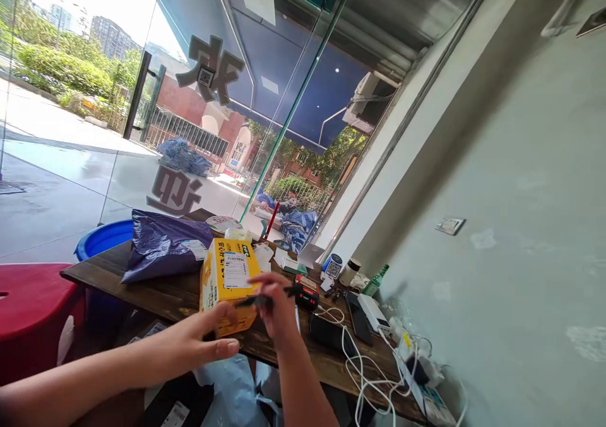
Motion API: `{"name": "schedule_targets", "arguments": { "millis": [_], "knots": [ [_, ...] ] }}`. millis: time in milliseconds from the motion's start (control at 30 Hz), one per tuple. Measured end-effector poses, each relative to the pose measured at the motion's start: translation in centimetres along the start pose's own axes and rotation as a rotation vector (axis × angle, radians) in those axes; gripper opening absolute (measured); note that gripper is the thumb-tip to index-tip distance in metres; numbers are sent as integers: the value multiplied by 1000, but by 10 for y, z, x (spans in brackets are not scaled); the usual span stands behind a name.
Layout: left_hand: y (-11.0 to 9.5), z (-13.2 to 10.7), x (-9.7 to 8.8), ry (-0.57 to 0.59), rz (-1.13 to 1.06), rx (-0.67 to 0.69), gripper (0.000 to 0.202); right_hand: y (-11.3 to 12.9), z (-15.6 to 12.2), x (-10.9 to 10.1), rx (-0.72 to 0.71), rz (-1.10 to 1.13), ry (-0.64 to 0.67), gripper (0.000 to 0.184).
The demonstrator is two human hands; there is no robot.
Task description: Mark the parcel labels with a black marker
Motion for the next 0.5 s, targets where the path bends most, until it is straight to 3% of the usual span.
{"name": "schedule_targets", "arguments": {
  "millis": [67, 133, 200, 333, 500],
  "knots": [
    [17, 11, -7, -24, 148, -154, 55, -15, 26, -14, -10, -44, -168, 24],
    [31, 24, -8, -29, 328, -270, 48, -37, 50, -23, 47, -182, -209, 30],
    [40, 34, -3, -11, 442, -286, 44, -61, 65, -27, 58, -287, -225, 29],
    [45, 39, 7, 12, 485, -272, 56, -88, 67, -26, -5, -440, -270, 27],
    [45, 38, 12, 46, 487, -288, 59, -85, 61, -20, -32, -602, -244, 25]
  ]
}}
Point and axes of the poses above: each hand's wrist, its own z-axis towards the middle knuckle, its own x-axis out of the palm, y = z × x, the point moved 2 cm from there along z, towards the middle knuckle, and after that the axes turned 15 degrees about y, right-handed, at the moved point
